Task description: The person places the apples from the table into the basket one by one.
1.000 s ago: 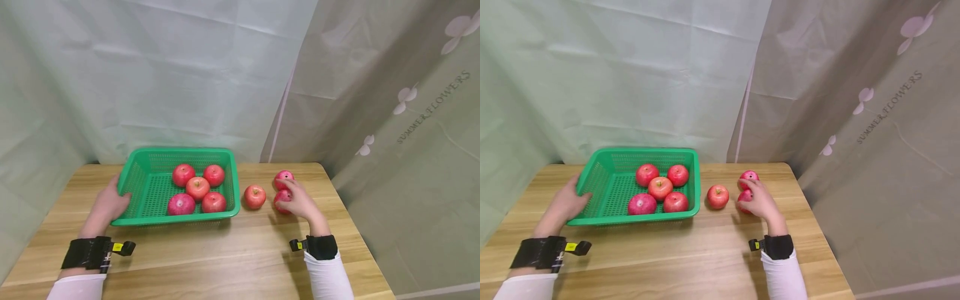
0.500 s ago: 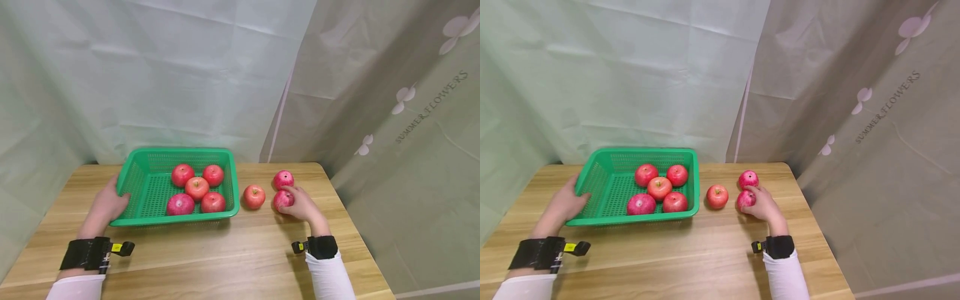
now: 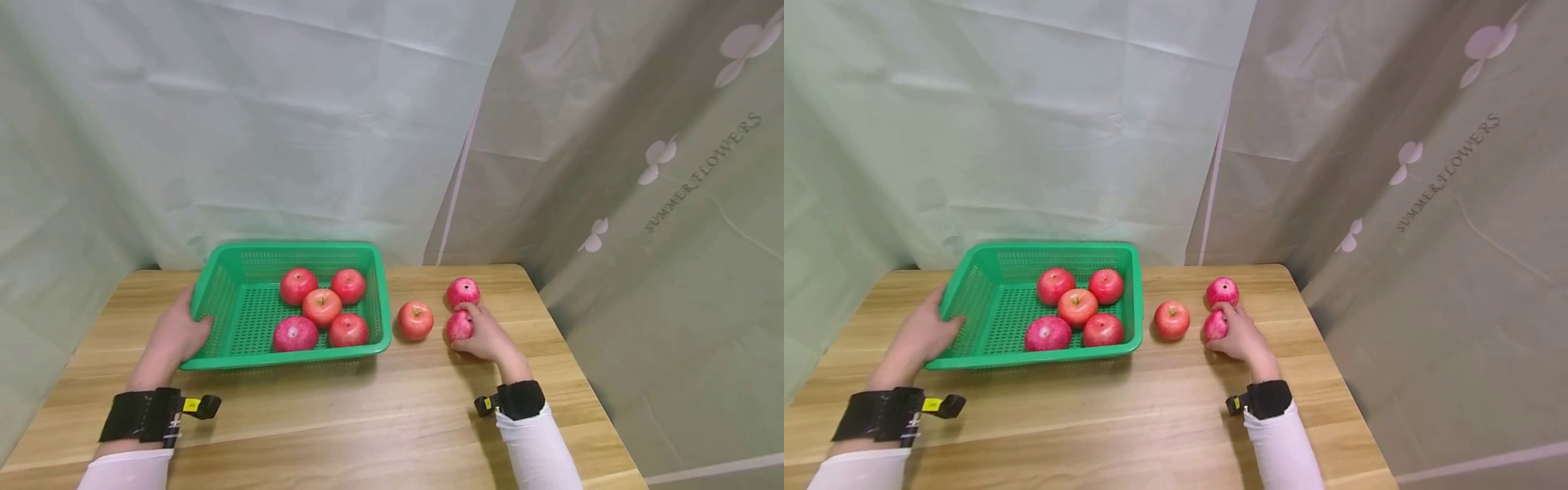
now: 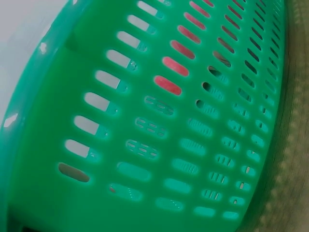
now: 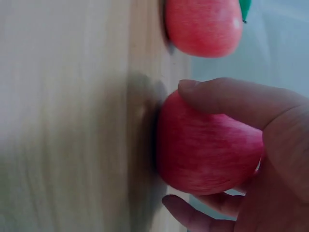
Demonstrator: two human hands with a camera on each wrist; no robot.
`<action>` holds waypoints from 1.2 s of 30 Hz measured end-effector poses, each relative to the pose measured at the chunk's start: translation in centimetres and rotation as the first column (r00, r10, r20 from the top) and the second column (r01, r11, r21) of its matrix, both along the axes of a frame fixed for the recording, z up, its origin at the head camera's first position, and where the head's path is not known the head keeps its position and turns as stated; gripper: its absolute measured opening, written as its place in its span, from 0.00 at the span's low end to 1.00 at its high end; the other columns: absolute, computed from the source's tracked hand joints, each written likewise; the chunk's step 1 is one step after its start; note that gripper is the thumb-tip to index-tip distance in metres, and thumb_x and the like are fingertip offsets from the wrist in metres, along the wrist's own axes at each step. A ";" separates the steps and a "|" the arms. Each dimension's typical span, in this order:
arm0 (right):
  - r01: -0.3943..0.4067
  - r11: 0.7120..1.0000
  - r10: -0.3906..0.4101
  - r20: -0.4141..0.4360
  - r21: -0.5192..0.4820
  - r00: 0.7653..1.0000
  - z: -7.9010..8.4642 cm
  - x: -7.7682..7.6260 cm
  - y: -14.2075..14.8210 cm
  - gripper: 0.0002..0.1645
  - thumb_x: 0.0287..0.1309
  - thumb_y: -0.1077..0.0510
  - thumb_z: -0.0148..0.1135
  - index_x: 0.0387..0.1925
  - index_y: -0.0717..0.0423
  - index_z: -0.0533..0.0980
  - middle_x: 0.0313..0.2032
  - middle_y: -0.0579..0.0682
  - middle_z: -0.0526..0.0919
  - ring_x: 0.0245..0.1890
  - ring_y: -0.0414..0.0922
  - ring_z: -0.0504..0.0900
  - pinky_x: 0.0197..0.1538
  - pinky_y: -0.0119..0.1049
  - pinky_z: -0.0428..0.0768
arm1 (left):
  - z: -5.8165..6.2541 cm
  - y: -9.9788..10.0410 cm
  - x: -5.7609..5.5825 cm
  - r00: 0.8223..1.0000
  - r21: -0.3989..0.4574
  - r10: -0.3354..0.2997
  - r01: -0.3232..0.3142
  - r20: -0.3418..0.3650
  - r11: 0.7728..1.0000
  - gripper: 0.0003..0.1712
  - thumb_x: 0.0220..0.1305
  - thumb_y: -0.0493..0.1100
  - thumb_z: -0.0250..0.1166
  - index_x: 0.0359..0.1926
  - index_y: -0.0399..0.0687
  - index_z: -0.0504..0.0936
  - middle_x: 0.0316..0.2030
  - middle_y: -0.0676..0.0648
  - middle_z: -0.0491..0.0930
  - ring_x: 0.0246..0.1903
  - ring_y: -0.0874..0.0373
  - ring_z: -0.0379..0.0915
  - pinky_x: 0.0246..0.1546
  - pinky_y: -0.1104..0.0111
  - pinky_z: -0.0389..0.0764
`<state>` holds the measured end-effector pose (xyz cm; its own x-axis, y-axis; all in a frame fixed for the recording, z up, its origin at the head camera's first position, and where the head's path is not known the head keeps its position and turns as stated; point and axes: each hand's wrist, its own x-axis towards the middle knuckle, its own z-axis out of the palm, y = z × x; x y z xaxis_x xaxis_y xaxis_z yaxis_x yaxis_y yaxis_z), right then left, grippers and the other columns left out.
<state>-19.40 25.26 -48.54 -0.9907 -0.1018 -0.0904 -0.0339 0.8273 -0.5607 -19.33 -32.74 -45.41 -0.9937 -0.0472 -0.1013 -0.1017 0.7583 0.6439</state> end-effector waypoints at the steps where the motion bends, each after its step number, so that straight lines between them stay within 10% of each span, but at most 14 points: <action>1: 0.001 1.000 -0.001 0.003 -0.005 1.000 -0.1 -0.1 -0.1 0.49 0.48 0.57 0.85 0.70 0.57 0.70 0.62 0.66 0.74 0.61 0.64 0.78 0.63 0.65 0.77 | 0.0 0.0 0.0 1.000 0.000 0.002 -0.002 0.000 1.000 0.44 0.80 0.40 0.51 0.82 0.25 0.38 0.67 0.10 0.58 0.53 0.23 0.68 0.48 0.35 0.75; 36: 0.043 0.999 -0.044 -0.072 -0.024 0.996 -1.9 -0.2 -0.2 0.44 0.49 0.49 0.85 0.65 0.52 0.74 0.60 0.64 0.76 0.58 0.61 0.79 0.60 0.63 0.79 | -0.2 -0.1 -0.2 1.000 -0.002 0.003 -0.003 -0.008 1.000 0.44 0.79 0.39 0.52 0.82 0.25 0.39 0.66 0.10 0.60 0.51 0.24 0.70 0.46 0.37 0.76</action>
<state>-19.57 25.06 -50.40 -0.9981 -0.0597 -0.0163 -0.0394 0.8162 -0.5764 -19.48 -32.81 -45.59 -0.9944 -0.0500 -0.0935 -0.0987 0.7595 0.6430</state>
